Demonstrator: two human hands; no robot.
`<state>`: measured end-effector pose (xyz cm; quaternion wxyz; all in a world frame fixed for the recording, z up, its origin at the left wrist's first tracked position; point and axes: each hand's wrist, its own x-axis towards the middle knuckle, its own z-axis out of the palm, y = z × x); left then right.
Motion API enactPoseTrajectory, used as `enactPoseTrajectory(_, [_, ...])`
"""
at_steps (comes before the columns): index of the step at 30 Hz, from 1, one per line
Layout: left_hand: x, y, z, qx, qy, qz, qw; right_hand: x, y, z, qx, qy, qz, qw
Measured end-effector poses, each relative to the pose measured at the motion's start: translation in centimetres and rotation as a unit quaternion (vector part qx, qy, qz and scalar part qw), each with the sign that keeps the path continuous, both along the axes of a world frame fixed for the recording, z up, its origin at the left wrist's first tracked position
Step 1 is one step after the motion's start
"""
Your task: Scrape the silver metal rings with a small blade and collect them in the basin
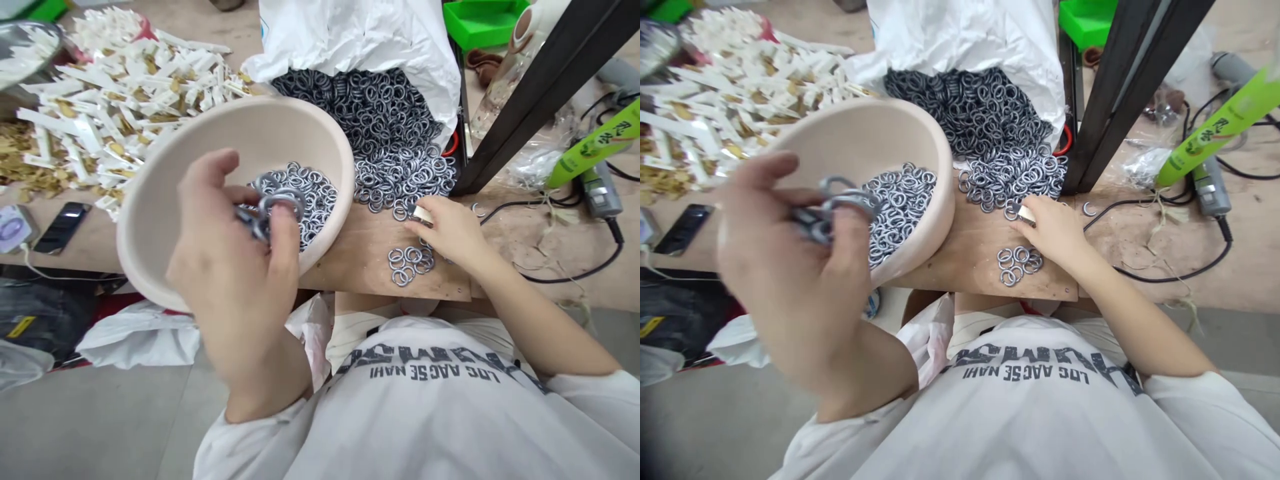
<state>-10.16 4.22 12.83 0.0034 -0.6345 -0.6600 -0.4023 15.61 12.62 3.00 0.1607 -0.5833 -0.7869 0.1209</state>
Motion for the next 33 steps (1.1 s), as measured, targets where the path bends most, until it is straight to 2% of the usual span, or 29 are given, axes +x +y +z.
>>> enactPoseTrajectory(2, [-1.3,1.3,0.0,-0.068,0.064,0.027,0.995,-1.1,0.5,-0.2,0.002,-0.061,0.02,0.998])
enactPoseTrajectory(4, [-2.2,2.2,-0.5,-0.108,0.101,0.026,0.989,-1.9,0.8,-0.4,-0.001,-0.105,0.025,0.994])
enactPoseTrajectory(7, [-2.8,2.5,-0.9,-0.101,0.112,0.042,0.988,-2.2,1.2,-0.7,-0.001,-0.115,0.028,0.993])
enactPoseTrajectory(10, [-2.3,1.9,-0.6,-0.083,0.111,0.051,0.989,-1.6,1.0,-0.6,-0.014,-0.017,0.032,0.999])
enactPoseTrajectory(12, [-0.8,1.1,-0.5,-0.046,0.093,0.006,0.995,-1.1,0.3,-0.2,-0.059,0.141,0.034,0.988])
enactPoseTrajectory(14, [1.7,0.4,-1.1,0.01,0.016,-0.08,0.997,-0.9,-1.0,0.3,-0.127,0.331,0.028,0.935])
enactPoseTrajectory(16, [4.4,0.1,-2.4,-0.027,-0.142,-0.202,0.969,-1.1,-2.8,0.7,-0.178,0.478,0.014,0.86])
enactPoseTrajectory(18, [6.8,0.3,-4.3,-0.089,-0.269,-0.233,0.93,-1.4,-4.4,0.8,-0.193,0.553,0.002,0.811])
enactPoseTrajectory(20, [8.2,0.9,-6.1,-0.148,-0.35,-0.234,0.895,-1.8,-5.7,0.6,-0.185,0.581,-0.01,0.793])
enactPoseTrajectory(24, [9.3,1.4,-8.5,-0.201,-0.459,-0.23,0.835,-2.2,-6.6,0.3,-0.162,0.567,-0.032,0.807])
enactPoseTrajectory(26, [9.5,1.3,-9.2,-0.216,-0.501,-0.23,0.806,-2.1,-6.4,0.4,-0.163,0.559,-0.033,0.812])
enactPoseTrajectory(29, [9.8,1.2,-9.8,-0.251,-0.566,-0.244,0.746,-1.3,-5.7,0.8,-0.164,0.539,-0.018,0.826])
enactPoseTrajectory(31, [9.9,1.3,-10.2,-0.265,-0.604,-0.247,0.71,-0.5,-5.5,1.2,-0.13,0.478,0.017,0.868])
enactPoseTrajectory(33, [9.8,1.5,-10.5,-0.273,-0.621,-0.244,0.693,0.1,-5.6,1.7,-0.073,0.362,0.072,0.927])
